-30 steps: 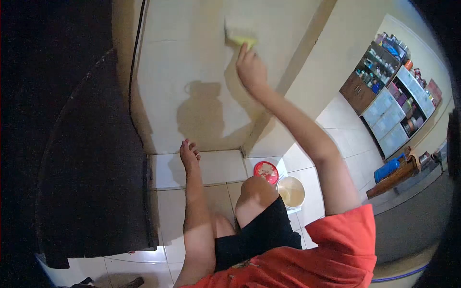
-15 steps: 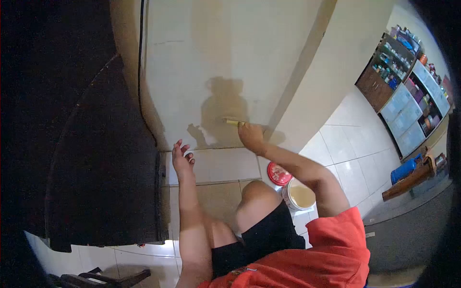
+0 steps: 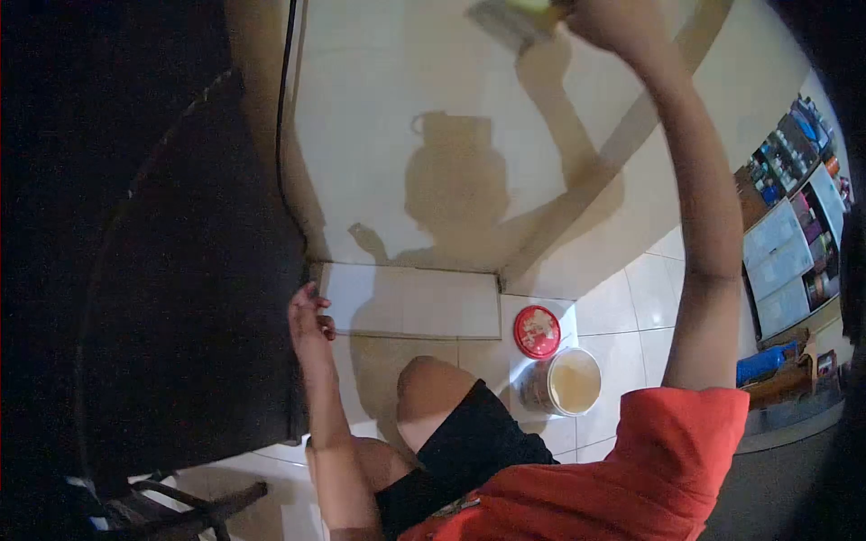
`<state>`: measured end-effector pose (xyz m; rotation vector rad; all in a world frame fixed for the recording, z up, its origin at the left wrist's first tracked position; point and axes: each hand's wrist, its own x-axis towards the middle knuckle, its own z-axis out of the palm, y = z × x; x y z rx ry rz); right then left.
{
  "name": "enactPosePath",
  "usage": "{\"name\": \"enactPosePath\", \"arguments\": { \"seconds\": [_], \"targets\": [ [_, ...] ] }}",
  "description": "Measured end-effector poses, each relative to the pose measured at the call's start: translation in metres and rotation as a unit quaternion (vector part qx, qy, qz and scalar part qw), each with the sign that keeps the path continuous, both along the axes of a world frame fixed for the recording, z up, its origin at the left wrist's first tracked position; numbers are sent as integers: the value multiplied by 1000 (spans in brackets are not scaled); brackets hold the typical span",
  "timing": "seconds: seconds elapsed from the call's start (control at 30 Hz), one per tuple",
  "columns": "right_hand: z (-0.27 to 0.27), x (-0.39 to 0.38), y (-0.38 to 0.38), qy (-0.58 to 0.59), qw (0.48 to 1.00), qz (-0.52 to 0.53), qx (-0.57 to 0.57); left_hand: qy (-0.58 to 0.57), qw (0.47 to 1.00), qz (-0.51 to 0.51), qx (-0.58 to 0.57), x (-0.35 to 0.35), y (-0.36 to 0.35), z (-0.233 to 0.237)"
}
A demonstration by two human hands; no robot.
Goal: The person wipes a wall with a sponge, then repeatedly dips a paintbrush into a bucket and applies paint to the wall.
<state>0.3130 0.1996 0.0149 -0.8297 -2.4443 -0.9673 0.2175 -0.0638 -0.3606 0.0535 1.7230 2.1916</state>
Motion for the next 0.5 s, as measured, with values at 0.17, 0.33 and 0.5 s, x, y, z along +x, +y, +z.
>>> {"name": "enactPosePath", "arguments": {
  "seconds": [0.17, 0.33, 0.5],
  "targets": [
    [38, 17, -20, 236, 963, 45, 122, 74, 970, -167, -164, -29, 21, -45],
    [53, -4, -9, 217, 969, -65, 95, 59, 888, -368, -268, 22, -25, -8],
    [-26, -80, 16, 271, 955, 42, 113, 80, 856, -480, -175, 48, -105, 26]
  ]
}}
